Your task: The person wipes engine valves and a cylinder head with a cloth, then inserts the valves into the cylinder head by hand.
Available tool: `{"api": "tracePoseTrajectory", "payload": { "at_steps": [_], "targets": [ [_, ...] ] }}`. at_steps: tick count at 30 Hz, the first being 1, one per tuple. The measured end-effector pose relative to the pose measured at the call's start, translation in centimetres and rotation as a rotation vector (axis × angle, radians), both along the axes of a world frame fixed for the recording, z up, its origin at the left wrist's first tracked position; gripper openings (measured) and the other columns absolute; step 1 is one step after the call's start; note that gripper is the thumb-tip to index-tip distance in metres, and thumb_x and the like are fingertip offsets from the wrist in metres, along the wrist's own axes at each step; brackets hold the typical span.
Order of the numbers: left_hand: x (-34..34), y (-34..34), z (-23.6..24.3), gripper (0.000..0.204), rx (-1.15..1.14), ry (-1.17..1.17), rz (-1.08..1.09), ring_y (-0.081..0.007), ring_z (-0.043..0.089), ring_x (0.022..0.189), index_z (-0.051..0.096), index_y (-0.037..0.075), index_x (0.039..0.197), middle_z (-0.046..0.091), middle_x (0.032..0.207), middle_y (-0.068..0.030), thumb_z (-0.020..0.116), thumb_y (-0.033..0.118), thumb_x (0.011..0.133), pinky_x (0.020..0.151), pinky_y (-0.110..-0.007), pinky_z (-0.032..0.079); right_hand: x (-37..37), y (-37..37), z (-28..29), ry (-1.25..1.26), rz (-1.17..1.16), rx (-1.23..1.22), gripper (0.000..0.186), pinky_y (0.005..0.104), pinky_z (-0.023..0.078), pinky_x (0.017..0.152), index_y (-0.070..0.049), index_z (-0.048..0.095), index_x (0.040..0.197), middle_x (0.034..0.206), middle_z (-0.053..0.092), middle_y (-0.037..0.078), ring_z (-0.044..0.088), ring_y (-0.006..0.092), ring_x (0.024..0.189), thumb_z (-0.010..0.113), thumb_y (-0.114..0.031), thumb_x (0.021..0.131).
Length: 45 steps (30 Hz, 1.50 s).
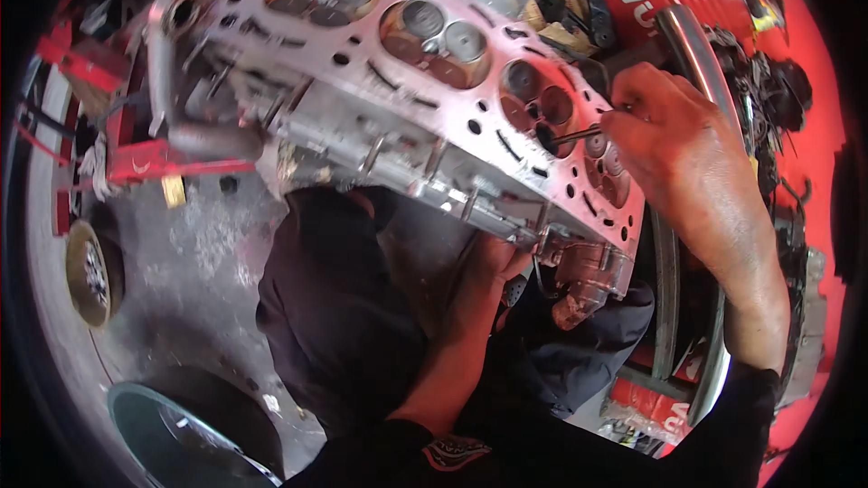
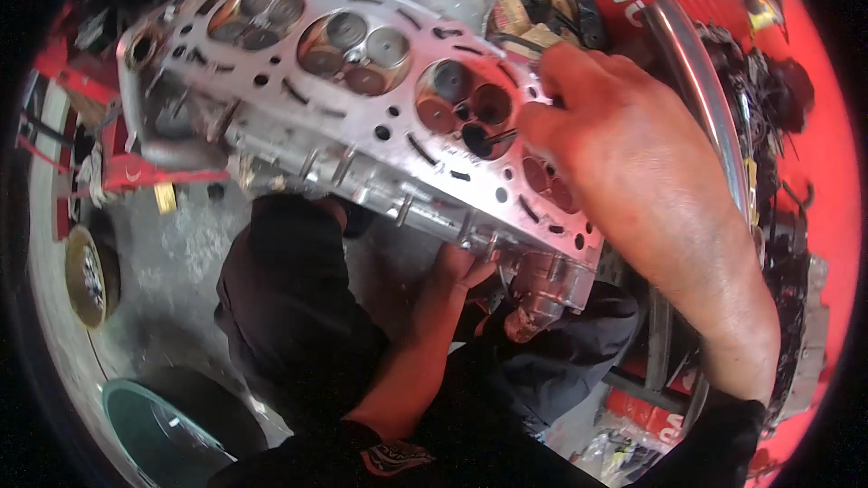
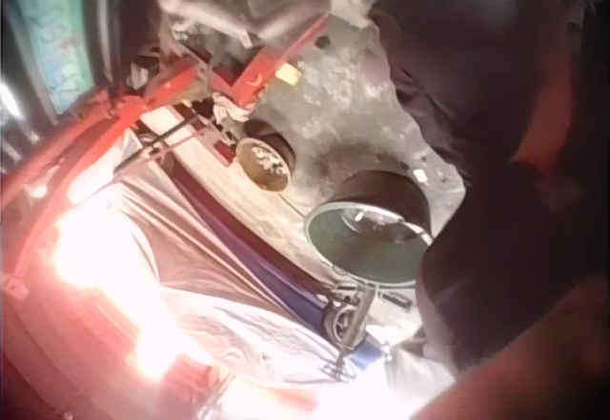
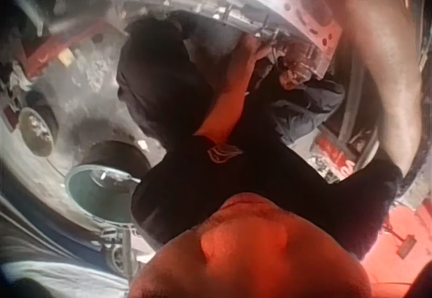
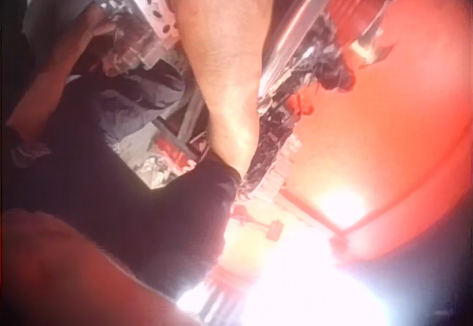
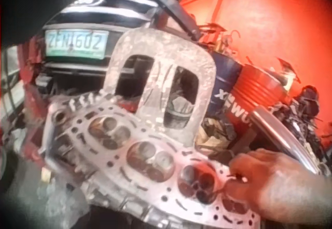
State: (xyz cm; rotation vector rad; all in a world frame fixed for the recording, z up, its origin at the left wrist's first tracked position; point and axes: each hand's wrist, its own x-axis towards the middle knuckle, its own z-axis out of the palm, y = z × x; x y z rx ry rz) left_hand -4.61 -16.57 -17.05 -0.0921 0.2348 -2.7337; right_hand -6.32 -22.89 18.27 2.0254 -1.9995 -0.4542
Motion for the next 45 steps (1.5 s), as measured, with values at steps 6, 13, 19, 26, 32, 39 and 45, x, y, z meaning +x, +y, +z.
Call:
{"api": "tracePoseTrajectory", "payload": {
  "at_steps": [6, 13, 19, 26, 32, 39, 45],
  "targets": [
    [0.2, -1.3, 2.6, 0.041, 0.038, 0.091, -0.036, -0.0180, 0.065, 0.082, 0.056, 0.009, 0.120, 0.066, 0.102, -0.0069, 0.053, 0.042, 0.095, 0.060, -0.030, 0.053, -0.1, 0.2, 0.1, -0.140, -0.081, 0.059, 0.024, 0.0340, 0.050, 0.073, 0.001, 0.064, 0.093, 0.100, 0.059, 0.009, 0.062, 0.0280, 0.090, 0.068, 0.007, 0.071],
    [0.4, -1.1, 2.0, 0.032, 0.078, 0.150, -0.028, -0.0206, 0.064, 0.084, 0.060, 0.008, 0.111, 0.065, 0.097, -0.0078, 0.059, 0.034, 0.093, 0.063, -0.031, 0.052, 0.5, -1.0, 0.0, -0.118, -0.062, 0.003, 0.012, 0.0407, 0.048, 0.073, 0.000, 0.059, 0.084, 0.093, 0.056, 0.011, 0.061, 0.0330, 0.084, 0.066, 0.000, 0.074],
    [0.8, -1.4, 3.2, 0.044, -0.053, 0.043, -0.017, -0.0171, 0.064, 0.087, 0.053, 0.014, 0.126, 0.064, 0.108, -0.0043, 0.056, 0.045, 0.093, 0.062, -0.028, 0.053, 0.1, -0.9, 0.3, -0.042, -0.036, 0.106, 0.019, 0.0385, 0.049, 0.071, 0.000, 0.064, 0.089, 0.098, 0.058, 0.010, 0.063, 0.0320, 0.084, 0.068, 0.003, 0.072],
    [2.6, -2.0, 2.8, 0.043, 0.130, 0.105, -0.120, -0.0219, 0.062, 0.100, 0.051, 0.012, 0.129, 0.062, 0.116, -0.0055, 0.042, 0.041, 0.098, 0.073, -0.035, 0.056, -1.2, -0.5, 0.8, -0.136, -0.066, -0.037, 0.018, 0.0370, 0.049, 0.068, -0.001, 0.064, 0.086, 0.096, 0.058, 0.010, 0.061, 0.0294, 0.081, 0.070, 0.000, 0.069],
    [4.0, -2.2, -1.4, 0.044, 0.261, -0.017, -0.285, -0.0221, 0.059, 0.107, 0.047, 0.012, 0.132, 0.059, 0.119, -0.0066, 0.040, 0.040, 0.099, 0.080, -0.036, 0.053, -1.2, 0.0, -0.5, -0.317, -0.098, -0.200, 0.022, 0.0385, 0.046, 0.061, 0.005, 0.060, 0.080, 0.089, 0.059, 0.014, 0.057, 0.0298, 0.072, 0.070, 0.006, 0.060],
    [5.0, -2.8, -3.2, 0.045, 0.184, -0.080, -0.320, -0.0233, 0.056, 0.110, 0.046, 0.011, 0.134, 0.057, 0.122, -0.0072, 0.040, 0.040, 0.099, 0.085, -0.038, 0.050, -3.4, 0.5, -3.7, -0.419, -0.028, -0.437, 0.030, 0.0383, 0.045, 0.055, 0.008, 0.058, 0.078, 0.080, 0.059, 0.015, 0.055, 0.0291, 0.063, 0.068, 0.009, 0.050],
    [4.4, -2.3, -3.2, 0.046, 0.175, -0.064, -0.338, -0.0243, 0.054, 0.113, 0.045, 0.011, 0.135, 0.055, 0.125, -0.0077, 0.040, 0.040, 0.099, 0.088, -0.040, 0.047, -3.3, 0.3, -3.0, -0.357, 0.013, -0.392, 0.028, 0.0396, 0.047, 0.053, 0.009, 0.057, 0.073, 0.079, 0.059, 0.017, 0.057, 0.0295, 0.064, 0.068, 0.007, 0.048]
  ]
}}
